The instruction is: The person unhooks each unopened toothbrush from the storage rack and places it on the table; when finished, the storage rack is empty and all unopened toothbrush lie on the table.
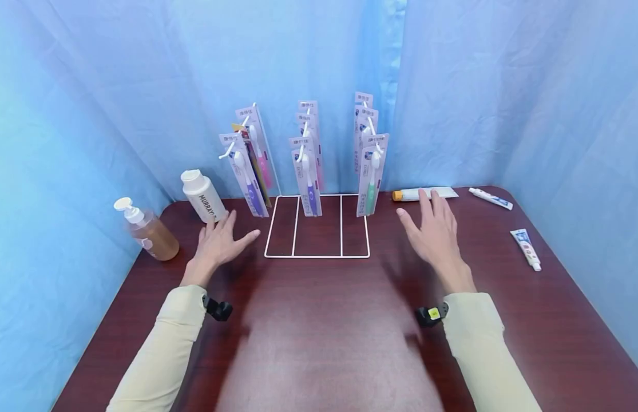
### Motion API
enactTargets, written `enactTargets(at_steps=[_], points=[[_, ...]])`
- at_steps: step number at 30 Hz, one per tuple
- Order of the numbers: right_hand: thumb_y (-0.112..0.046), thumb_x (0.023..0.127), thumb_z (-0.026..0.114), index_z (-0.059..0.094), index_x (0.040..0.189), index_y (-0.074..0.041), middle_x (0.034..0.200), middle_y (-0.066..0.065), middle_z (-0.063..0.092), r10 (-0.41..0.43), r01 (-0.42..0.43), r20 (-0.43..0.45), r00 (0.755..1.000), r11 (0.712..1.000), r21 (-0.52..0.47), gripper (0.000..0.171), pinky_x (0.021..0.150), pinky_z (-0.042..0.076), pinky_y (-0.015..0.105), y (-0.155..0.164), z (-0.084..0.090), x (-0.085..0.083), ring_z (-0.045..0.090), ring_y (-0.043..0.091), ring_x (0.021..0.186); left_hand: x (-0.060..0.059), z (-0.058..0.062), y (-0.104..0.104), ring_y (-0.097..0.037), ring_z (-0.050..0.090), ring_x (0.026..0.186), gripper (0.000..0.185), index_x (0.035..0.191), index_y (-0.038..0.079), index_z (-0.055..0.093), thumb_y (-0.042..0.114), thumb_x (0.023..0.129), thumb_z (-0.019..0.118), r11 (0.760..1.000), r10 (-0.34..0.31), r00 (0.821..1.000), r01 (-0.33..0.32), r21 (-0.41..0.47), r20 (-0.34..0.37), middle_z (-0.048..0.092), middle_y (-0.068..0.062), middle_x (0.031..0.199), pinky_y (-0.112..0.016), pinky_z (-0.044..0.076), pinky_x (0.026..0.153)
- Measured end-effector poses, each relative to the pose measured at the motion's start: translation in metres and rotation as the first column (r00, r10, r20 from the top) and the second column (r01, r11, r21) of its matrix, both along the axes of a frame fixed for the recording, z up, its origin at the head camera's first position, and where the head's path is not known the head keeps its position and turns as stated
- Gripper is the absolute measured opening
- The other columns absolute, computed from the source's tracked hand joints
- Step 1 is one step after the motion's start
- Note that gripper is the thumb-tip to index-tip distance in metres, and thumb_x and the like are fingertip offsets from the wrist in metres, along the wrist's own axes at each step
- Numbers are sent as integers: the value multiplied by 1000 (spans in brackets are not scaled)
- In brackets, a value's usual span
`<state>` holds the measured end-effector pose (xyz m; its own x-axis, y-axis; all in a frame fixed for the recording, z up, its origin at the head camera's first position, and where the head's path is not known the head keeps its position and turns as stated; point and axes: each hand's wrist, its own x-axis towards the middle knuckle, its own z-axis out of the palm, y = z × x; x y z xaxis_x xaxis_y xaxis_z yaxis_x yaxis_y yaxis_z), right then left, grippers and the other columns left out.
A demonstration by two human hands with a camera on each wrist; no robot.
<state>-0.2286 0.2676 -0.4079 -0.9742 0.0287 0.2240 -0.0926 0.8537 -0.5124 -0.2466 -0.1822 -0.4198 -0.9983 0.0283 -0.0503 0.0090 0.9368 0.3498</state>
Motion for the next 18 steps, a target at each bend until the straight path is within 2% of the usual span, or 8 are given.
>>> enactTargets(at_steps=[4,8,10,12,16,18], points=[[-40,97,50,32,149,-7,149,21,33,-8,-27,-188,982,983,-184,63,110,24,59,2,-1,6,30,40,137,-1,-11,-2,-35,34,139,75,146,7,39,54,90,57,987,-116,991,108,119,66,42,-17,148,-52,27,114],[-23,94,61,52,136,-9,130,14,55,-100,-35,-344,934,930,-367,45,101,39,29,0,-3,17,51,22,117,-1,-31,1,-30,44,133,61,141,13,49,39,89,67,955,-213,976,199,221,44,51,-12,142,-48,34,111],[-17,92,62,57,130,-8,123,12,60,-113,-81,-386,916,889,-451,39,92,41,16,-5,-3,24,56,13,108,0,-41,3,-31,44,134,58,140,15,51,33,88,69,943,-234,972,225,243,7,51,-13,141,-48,34,111],[-10,92,61,58,127,-3,119,14,62,-91,-151,-408,908,838,-524,36,88,43,11,-12,0,32,58,7,104,0,-51,6,-33,43,135,56,139,17,53,31,87,70,940,-232,972,231,251,-26,49,-17,143,-50,34,110],[4,91,57,54,122,13,114,26,60,-1,-326,-474,880,726,-606,32,90,47,15,-37,11,48,61,13,105,-1,-65,9,-38,42,134,51,136,22,56,29,88,70,946,-195,978,207,250,-70,44,-21,145,-52,35,108],[8,90,56,53,119,18,111,30,58,43,-394,-509,860,689,-608,31,90,49,18,-52,17,55,61,16,104,-2,-70,10,-38,42,134,48,135,23,58,30,88,69,950,-177,981,191,246,-79,44,-20,146,-53,36,107]])
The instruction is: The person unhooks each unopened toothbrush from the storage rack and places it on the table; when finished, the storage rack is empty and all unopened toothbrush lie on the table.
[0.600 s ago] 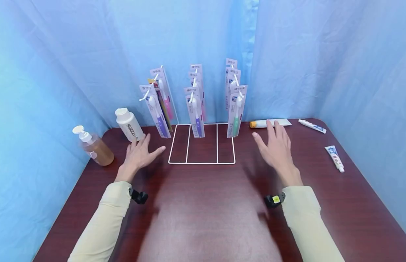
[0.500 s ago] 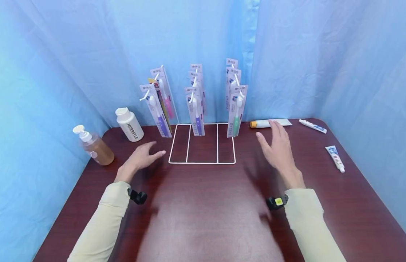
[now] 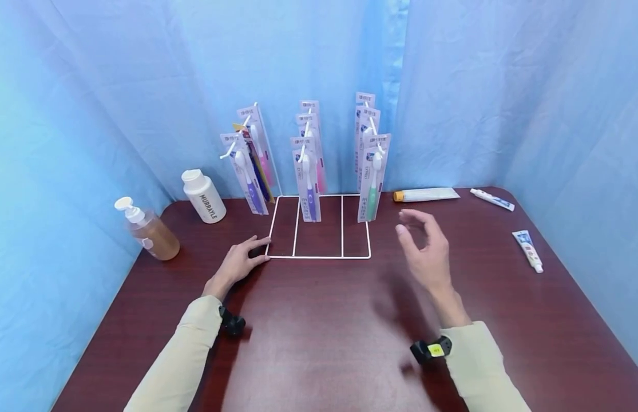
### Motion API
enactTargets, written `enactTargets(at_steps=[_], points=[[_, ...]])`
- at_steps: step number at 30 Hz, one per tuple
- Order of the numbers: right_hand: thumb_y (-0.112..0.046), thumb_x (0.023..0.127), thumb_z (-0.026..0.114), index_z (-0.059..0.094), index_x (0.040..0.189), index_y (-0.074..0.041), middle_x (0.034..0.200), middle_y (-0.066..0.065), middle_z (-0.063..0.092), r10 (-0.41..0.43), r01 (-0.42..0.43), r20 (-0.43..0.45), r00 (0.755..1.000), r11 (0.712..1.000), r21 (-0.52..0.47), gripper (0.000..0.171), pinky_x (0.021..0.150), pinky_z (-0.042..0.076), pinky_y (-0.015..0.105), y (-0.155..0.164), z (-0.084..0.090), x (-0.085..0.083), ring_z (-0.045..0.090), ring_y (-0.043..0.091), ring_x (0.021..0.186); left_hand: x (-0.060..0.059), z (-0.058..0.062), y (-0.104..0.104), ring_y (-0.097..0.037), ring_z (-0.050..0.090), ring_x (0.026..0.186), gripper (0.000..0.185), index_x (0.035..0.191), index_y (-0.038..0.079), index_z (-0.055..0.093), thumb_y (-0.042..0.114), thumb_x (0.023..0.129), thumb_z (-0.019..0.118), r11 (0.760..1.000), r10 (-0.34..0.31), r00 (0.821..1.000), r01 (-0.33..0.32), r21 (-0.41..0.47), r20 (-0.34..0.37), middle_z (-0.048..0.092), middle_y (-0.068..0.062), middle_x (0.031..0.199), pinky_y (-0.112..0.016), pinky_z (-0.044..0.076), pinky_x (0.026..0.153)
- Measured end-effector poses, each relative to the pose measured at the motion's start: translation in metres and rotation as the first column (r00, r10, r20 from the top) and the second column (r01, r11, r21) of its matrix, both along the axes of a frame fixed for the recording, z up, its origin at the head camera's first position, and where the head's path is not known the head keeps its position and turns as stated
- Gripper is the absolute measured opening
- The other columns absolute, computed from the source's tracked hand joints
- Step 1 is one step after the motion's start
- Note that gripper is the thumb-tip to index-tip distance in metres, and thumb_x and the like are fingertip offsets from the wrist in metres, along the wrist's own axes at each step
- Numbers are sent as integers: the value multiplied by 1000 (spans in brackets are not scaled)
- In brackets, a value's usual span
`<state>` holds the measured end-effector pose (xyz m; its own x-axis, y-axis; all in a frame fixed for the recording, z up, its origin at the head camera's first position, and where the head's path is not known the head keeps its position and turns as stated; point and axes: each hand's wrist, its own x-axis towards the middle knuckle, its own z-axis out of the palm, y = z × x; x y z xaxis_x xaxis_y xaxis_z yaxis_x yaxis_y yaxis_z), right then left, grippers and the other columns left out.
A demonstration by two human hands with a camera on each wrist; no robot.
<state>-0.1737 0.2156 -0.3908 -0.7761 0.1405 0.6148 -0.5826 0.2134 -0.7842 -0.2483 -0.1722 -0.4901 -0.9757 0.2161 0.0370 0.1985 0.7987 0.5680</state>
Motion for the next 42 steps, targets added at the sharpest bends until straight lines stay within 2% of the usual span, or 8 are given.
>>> enactTargets(at_steps=[3,8,13,15,21,31,37,42], points=[[13,87,55,53,115,21,106,34,58,86,-86,-58,995,996,3,29,89,50,20,-24,6,2,61,19,102,-1,-3,-1,-39,43,133,47,133,26,59,31,88,69,1000,24,1000,-24,-2,-2,44,-18,146,-54,36,107],[17,81,60,58,110,18,103,32,61,192,-178,-117,974,977,117,29,89,51,28,-72,15,-3,62,19,98,-3,-2,-3,-41,43,132,47,133,28,59,34,87,69,999,33,999,-33,2,-6,44,-16,147,-55,36,106],[11,81,65,58,112,13,107,24,63,288,-266,-79,954,940,212,32,88,51,45,-127,15,-13,61,34,98,-4,-1,-3,-41,43,132,47,133,28,59,33,88,69,999,28,999,-28,-17,-17,44,-16,147,-57,36,105],[7,82,66,58,114,11,108,22,63,300,-282,-53,952,933,224,34,89,49,47,-146,7,-23,60,36,100,-4,-1,-3,-41,44,132,47,133,28,59,34,88,69,1000,24,1000,-25,-19,-14,44,-15,147,-57,36,105],[-12,89,67,56,124,-3,117,11,61,261,-258,24,965,932,254,38,96,46,38,-184,-15,-62,57,22,108,-6,0,-2,-40,46,130,46,132,28,60,34,87,70,1000,22,1000,-22,-21,-20,46,-16,145,-54,38,105],[-23,93,62,44,136,-6,127,11,52,166,-198,155,974,955,220,50,99,45,36,-227,-9,-103,52,23,117,-3,-2,-4,-38,46,131,46,132,27,60,33,87,69,999,31,999,-32,-18,-14,46,-16,146,-54,37,106],[-25,93,61,48,131,-10,122,8,55,139,-172,193,971,971,167,43,93,48,37,-243,-5,-121,56,21,111,-2,-4,-3,-36,45,133,46,132,26,61,32,87,70,1000,26,1000,-25,3,-15,45,-15,146,-55,36,107],[-22,95,60,50,126,-7,117,10,59,155,-184,211,965,975,125,36,89,52,34,-251,-1,-129,61,20,103,1,-6,-2,-36,45,132,45,132,25,61,30,88,69,999,27,1000,-27,18,-11,45,-16,146,-55,36,107]])
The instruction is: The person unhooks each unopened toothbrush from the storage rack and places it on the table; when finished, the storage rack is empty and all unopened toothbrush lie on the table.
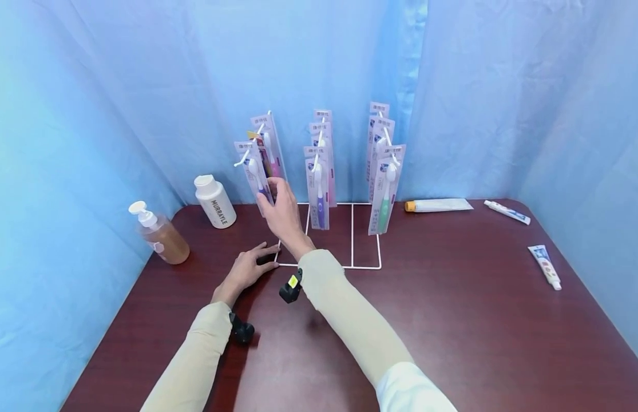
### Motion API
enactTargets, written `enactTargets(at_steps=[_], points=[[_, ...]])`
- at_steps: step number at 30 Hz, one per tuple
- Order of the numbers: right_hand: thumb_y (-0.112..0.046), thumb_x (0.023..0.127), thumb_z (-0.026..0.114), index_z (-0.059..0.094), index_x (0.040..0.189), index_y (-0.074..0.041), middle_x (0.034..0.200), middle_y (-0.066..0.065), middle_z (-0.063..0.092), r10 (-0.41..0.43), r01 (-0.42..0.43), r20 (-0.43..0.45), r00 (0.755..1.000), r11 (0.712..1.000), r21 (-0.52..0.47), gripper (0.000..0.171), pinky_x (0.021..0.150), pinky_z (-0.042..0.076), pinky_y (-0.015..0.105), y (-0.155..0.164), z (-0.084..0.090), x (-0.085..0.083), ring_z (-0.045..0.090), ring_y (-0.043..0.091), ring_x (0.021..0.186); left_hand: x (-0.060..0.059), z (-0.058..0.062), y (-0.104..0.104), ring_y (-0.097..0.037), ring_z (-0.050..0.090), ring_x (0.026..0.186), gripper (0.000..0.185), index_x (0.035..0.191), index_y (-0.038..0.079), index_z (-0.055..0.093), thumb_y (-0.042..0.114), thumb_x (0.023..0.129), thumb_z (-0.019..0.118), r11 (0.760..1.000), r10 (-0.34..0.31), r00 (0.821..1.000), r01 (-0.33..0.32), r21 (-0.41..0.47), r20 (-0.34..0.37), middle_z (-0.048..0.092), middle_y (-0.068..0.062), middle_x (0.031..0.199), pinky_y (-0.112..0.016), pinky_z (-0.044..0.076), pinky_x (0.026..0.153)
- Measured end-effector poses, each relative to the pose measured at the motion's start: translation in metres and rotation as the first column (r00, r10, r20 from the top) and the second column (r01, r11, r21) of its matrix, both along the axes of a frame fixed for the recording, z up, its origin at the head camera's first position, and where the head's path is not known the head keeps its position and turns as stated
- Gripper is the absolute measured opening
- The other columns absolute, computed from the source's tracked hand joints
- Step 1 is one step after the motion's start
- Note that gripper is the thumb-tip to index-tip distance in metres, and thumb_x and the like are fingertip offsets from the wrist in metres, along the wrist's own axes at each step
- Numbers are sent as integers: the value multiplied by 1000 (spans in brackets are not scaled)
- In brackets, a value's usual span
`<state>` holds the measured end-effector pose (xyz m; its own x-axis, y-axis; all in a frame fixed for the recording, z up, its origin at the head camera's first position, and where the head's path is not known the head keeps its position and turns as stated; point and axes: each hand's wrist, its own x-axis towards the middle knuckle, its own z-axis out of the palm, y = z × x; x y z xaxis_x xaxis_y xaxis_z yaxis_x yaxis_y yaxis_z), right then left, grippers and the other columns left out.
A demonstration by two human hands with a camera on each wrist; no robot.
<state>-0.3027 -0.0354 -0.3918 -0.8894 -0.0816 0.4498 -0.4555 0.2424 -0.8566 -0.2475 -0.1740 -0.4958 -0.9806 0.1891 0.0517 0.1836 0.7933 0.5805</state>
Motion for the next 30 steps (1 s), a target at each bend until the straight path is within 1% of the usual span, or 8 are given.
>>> enactTargets(at_steps=[4,6,12,16,21,25,30], points=[[-17,95,59,53,122,-4,111,12,64,19,-20,-10,1000,1000,-18,30,86,53,32,4,1,-1,63,21,97,1,-1,3,-39,47,129,44,130,23,62,29,87,70,1000,-14,999,14,-2,-32,47,-18,144,-56,38,104],[-14,95,58,54,120,-4,109,13,65,25,-25,-22,999,999,-24,27,84,54,32,8,1,1,64,22,95,1,-1,3,-39,47,129,44,130,23,62,29,87,70,1000,-17,999,17,-4,-36,47,-19,144,-56,38,104],[-11,95,59,56,119,-3,107,13,66,19,-20,-94,995,1000,-15,26,78,56,31,24,6,12,64,21,93,-3,0,1,-36,45,132,46,131,24,62,32,86,70,1000,-15,1000,14,-8,-26,46,-16,145,-55,35,107],[-10,94,60,57,119,-3,105,13,67,8,-8,-132,991,1000,3,27,74,56,32,33,14,21,65,22,90,-3,2,1,-35,45,133,45,130,25,62,33,87,70,1000,-13,1000,13,-8,-16,46,-15,145,-53,35,108],[-10,92,62,60,118,-4,103,14,68,21,-19,-119,993,1000,23,26,75,57,33,43,26,33,67,23,90,-2,4,0,-36,44,133,45,130,25,62,33,87,69,1000,-4,1000,4,-9,-5,45,-15,146,-52,36,108],[-12,92,63,62,117,-7,100,12,69,38,-31,-100,994,997,76,25,75,57,32,51,33,38,67,21,88,-1,4,0,-37,43,133,45,131,25,61,33,88,69,1000,1,1000,-1,-4,6,44,-15,147,-53,35,108],[-16,92,64,64,116,-13,98,8,69,55,-48,-50,997,988,144,24,76,55,35,62,40,44,66,20,85,1,2,0,-38,43,133,46,132,25,61,33,88,69,1000,2,1000,-2,-7,16,43,-15,147,-53,35,108]])
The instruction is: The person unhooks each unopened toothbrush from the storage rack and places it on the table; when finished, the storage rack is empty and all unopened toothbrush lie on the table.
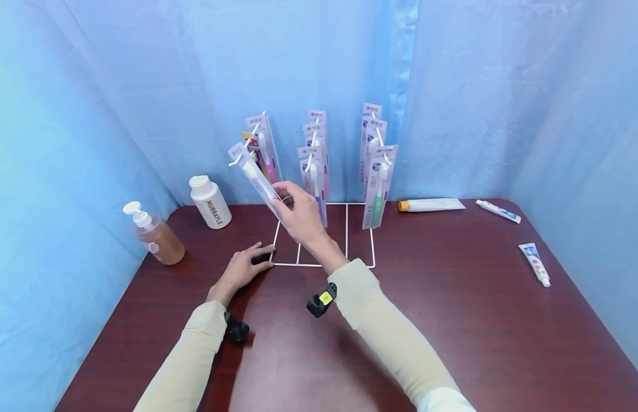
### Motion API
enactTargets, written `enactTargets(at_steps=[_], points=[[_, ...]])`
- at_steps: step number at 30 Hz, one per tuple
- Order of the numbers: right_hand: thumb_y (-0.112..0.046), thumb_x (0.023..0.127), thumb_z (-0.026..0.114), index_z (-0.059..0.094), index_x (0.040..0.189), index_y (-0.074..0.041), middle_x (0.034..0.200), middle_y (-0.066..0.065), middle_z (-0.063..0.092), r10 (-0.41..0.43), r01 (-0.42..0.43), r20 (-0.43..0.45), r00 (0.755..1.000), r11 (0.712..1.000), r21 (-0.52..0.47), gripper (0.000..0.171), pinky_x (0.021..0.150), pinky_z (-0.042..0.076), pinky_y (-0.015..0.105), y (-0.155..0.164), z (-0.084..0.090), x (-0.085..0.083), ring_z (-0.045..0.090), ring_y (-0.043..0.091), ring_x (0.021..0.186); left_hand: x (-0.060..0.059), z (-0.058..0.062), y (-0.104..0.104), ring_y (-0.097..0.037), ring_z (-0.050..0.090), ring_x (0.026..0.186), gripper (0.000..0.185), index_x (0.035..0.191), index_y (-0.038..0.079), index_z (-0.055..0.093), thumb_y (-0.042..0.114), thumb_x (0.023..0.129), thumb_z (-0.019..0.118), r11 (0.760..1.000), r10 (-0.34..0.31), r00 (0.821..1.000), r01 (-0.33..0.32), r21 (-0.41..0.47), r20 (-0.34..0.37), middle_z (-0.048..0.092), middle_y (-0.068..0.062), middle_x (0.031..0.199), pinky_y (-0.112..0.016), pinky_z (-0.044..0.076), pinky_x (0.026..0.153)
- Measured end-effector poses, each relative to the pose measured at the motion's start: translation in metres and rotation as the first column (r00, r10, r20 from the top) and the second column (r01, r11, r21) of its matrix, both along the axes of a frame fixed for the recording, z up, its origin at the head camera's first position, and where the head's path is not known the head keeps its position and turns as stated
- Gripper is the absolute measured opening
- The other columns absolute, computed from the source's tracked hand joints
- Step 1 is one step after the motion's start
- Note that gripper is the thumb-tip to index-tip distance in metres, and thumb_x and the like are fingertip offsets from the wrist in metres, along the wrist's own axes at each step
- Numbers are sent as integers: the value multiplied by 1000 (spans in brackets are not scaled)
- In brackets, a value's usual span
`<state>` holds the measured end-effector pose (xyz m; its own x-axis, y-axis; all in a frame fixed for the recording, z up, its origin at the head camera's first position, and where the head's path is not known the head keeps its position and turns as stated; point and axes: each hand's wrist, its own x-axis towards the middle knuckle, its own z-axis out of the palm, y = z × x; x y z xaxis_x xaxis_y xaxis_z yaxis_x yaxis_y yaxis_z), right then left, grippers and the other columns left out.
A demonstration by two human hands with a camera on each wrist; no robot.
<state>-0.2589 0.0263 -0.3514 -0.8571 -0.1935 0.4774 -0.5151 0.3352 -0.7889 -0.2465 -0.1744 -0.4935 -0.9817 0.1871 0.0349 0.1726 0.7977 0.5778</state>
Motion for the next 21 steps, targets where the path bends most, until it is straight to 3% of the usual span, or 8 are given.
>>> enactTargets(at_steps=[13,21], points=[[-20,92,64,69,115,-17,98,5,72,24,-27,54,998,998,50,23,71,54,33,18,13,13,68,19,79,2,0,0,-39,40,135,46,133,28,59,33,88,68,1000,16,999,-16,-6,30,41,-14,149,-55,33,109],[-23,92,65,68,114,-20,97,1,72,88,-92,89,992,995,38,22,66,53,30,23,24,25,66,14,77,1,0,1,-39,42,133,46,132,26,60,32,87,69,1000,13,1000,-13,2,7,43,-15,147,-54,35,107]])
